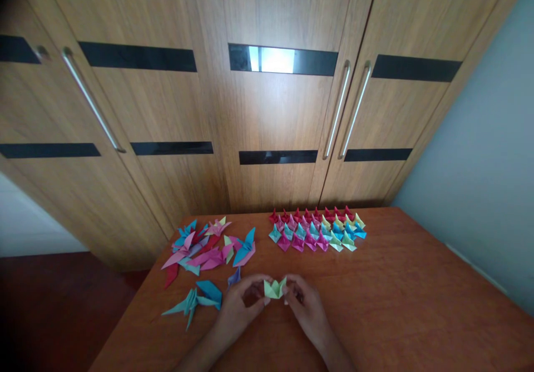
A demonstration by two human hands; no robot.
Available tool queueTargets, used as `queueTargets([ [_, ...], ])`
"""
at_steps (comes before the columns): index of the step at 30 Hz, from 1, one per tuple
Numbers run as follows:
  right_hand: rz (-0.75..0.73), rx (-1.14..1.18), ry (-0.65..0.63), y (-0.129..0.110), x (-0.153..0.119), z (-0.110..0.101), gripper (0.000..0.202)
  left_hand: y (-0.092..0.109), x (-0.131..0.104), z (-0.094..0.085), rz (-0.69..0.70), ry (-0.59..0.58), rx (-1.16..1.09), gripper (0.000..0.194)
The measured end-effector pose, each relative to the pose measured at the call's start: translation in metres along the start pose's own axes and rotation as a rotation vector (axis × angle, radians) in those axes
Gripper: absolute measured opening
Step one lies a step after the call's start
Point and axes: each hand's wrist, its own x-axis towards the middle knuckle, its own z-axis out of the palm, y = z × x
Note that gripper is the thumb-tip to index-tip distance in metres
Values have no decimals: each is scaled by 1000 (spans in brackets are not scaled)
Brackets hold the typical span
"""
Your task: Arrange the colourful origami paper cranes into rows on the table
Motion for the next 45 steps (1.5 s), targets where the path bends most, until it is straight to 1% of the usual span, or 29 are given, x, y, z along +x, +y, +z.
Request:
queueTargets([
  [3,-1,-54,-24,-2,-1,-1,30,0,0,-1,14,-17,34,35],
  [6,13,-83,-11,1,-1,-3,29,-4,0,1,14,3,42,35],
  [8,19,-104,26,5,-1,-8,30,-7,0,3,4,16,27,37],
  [10,24,-127,111,11,1,-19,32,-10,0,4,-14,5,27,37],
  [13,34,-143,315,18,3,-50,36,-13,-1,6,-39,-28,75,33],
  [16,66,-194,524,26,6,-97,43,-14,-2,6,-39,-48,122,31],
  [18,114,-311,698,34,7,-131,48,-14,-1,6,-30,-53,143,29],
  [20,187,-476,789,45,9,-163,48,-15,-1,6,-25,-53,157,27],
  [21,232,-560,799,52,10,-177,46,-15,-1,6,-25,-55,160,27],
  [23,296,-707,756,64,13,-199,43,-15,-1,7,-28,-61,162,26],
  [25,363,-822,694,75,18,-211,44,-14,-1,7,-26,-61,162,26],
  [28,466,-953,610,82,27,-217,48,-12,-1,6,-18,-65,167,25],
  [32,566,-1054,516,80,40,-216,51,-10,-1,5,-25,-72,175,26],
  [35,560,-1086,481,79,45,-216,52,-10,0,5,-27,-81,184,26],
  [41,481,-1062,478,87,49,-220,48,-6,-1,4,-4,-98,190,26],
  [45,422,-1054,527,90,47,-220,43,-4,-1,4,-12,-96,189,27],
])
